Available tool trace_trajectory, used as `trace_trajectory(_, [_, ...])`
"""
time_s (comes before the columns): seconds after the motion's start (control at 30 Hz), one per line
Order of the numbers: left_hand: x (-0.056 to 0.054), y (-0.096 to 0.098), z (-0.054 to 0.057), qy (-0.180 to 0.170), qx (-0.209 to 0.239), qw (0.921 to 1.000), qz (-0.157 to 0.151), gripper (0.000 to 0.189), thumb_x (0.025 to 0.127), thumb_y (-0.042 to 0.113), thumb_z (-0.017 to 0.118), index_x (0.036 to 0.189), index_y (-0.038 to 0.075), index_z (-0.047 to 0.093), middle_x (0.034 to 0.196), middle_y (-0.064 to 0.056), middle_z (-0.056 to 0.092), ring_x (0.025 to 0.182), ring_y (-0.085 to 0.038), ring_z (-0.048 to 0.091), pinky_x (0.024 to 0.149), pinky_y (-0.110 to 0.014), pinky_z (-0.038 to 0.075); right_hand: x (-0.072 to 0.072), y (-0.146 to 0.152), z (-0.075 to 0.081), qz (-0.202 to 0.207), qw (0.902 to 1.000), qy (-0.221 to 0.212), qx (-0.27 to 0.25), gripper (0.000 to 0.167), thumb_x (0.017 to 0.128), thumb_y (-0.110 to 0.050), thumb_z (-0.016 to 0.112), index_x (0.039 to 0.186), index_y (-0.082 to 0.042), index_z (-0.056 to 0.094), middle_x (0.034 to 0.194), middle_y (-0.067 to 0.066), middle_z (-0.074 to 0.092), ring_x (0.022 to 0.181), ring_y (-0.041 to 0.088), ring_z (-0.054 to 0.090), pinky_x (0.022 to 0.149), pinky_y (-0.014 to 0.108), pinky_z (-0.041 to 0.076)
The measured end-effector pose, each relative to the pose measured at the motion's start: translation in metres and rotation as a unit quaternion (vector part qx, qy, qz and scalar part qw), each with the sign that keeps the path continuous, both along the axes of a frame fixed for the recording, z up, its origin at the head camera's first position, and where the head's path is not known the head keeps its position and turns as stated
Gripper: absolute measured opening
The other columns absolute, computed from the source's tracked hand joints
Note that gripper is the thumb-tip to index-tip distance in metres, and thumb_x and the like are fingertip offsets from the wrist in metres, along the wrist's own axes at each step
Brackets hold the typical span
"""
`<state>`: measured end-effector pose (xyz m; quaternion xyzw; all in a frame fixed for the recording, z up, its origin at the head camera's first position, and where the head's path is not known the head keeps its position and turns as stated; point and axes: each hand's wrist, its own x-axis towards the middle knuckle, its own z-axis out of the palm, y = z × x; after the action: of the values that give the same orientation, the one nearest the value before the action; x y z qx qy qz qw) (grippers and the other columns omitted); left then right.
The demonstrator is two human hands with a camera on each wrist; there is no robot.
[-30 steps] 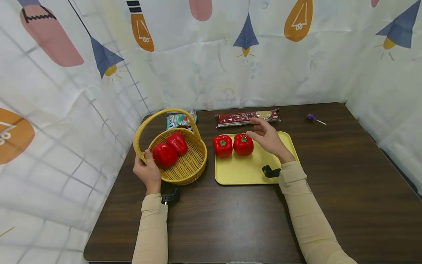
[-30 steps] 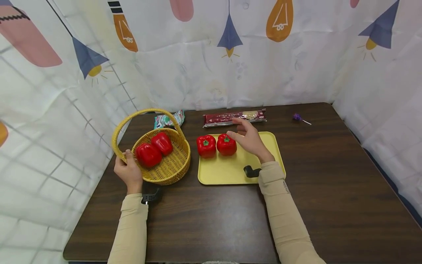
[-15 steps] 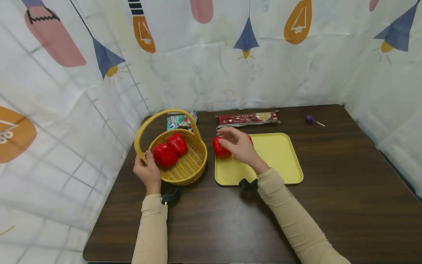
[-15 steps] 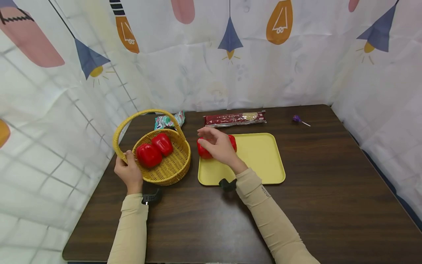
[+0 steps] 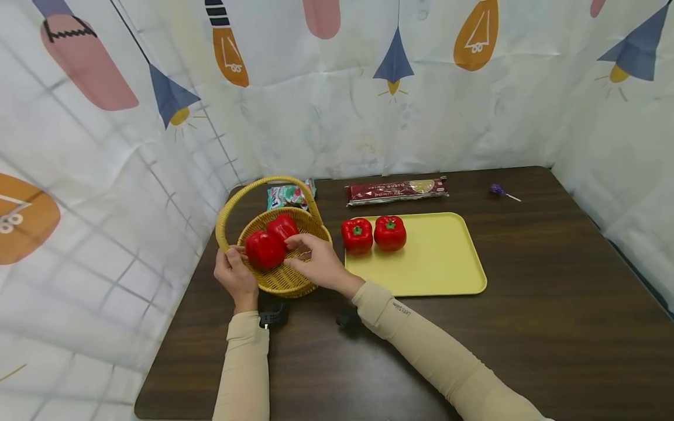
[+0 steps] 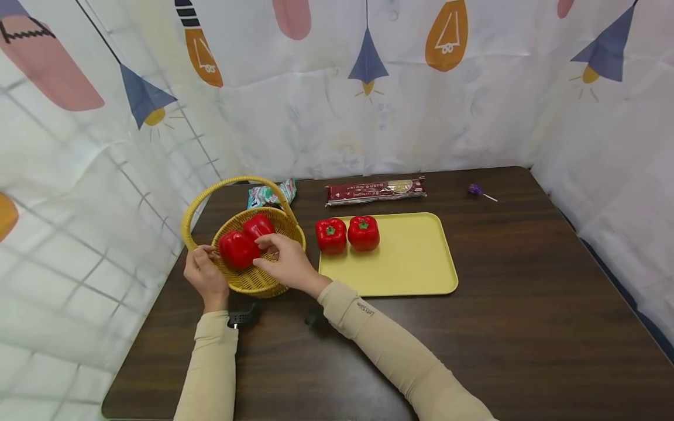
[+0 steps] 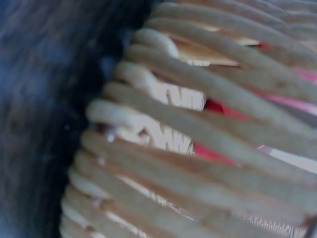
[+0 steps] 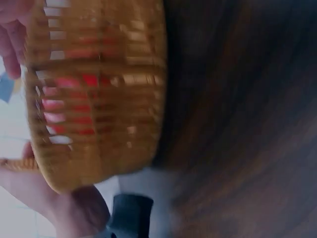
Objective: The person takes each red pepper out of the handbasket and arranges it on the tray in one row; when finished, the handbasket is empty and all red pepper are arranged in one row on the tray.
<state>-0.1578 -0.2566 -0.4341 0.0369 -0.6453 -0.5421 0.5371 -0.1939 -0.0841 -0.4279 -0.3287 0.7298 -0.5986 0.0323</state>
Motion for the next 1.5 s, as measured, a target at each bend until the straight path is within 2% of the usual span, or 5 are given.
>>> trace_trajectory(0.17, [-0.002,0.001,0.001,-0.005,0.0,0.9999,-0.011,0.065,0.099,0.041,0.053,0.082,-0.022,0.05,0.074,-0.038,0.044,0.064,-0.023,0.045,0.064,-0.026,0.037,-0.001,-0.015,-0.003,-0.04,0.9988,0.009,0.025,0.046,0.085,-0.018,0.077,0.124,-0.001,0.059,0.115,0.015,0.06,0.1,0.031,0.06,0.082,0.026,0.052])
trace_trajectory(0.33, [-0.005,-0.001,-0.001,-0.011,-0.002,0.9999,-0.012,0.067,0.099,0.044,0.052,0.082,-0.021,0.05,0.074,-0.039,0.044,0.067,-0.037,0.041,0.063,-0.03,0.037,-0.006,-0.026,-0.002,-0.075,0.9953,0.008,0.06,0.055,0.082,-0.026,0.08,0.128,-0.004,0.058,0.117,0.013,0.058,0.099,0.028,0.057,0.08,0.026,0.048])
trace_trajectory(0.83, [-0.004,-0.002,-0.001,-0.014,-0.007,0.9999,-0.001,0.06,0.1,0.036,0.052,0.081,-0.02,0.05,0.066,-0.009,0.05,0.063,-0.012,0.046,0.062,-0.021,0.036,-0.018,-0.061,-0.005,-0.1,0.9816,-0.01,0.162,0.07,0.08,-0.036,0.08,0.137,-0.01,0.049,0.132,0.006,0.052,0.115,0.021,0.052,0.093,0.034,0.049])
trace_trajectory(1.1, [-0.003,-0.005,-0.005,-0.008,0.014,0.9998,0.012,0.067,0.098,0.044,0.055,0.08,-0.021,0.05,0.074,-0.038,0.043,0.067,-0.032,0.043,0.064,-0.029,0.035,-0.014,-0.067,-0.006,-0.056,0.9678,0.014,0.245,0.085,0.078,-0.041,0.08,0.147,-0.016,0.038,0.139,0.008,0.044,0.116,0.023,0.056,0.094,0.037,0.05])
trace_trajectory(1.5, [-0.008,-0.004,-0.006,0.029,-0.012,0.998,0.055,0.084,0.089,0.062,0.059,0.07,-0.02,0.053,0.07,-0.037,0.046,0.065,0.001,0.042,0.062,-0.02,0.03,-0.014,-0.077,-0.008,-0.113,0.9618,0.025,0.248,0.076,0.078,-0.048,0.079,0.138,-0.014,0.047,0.129,0.007,0.046,0.102,0.021,0.061,0.087,0.033,0.053])
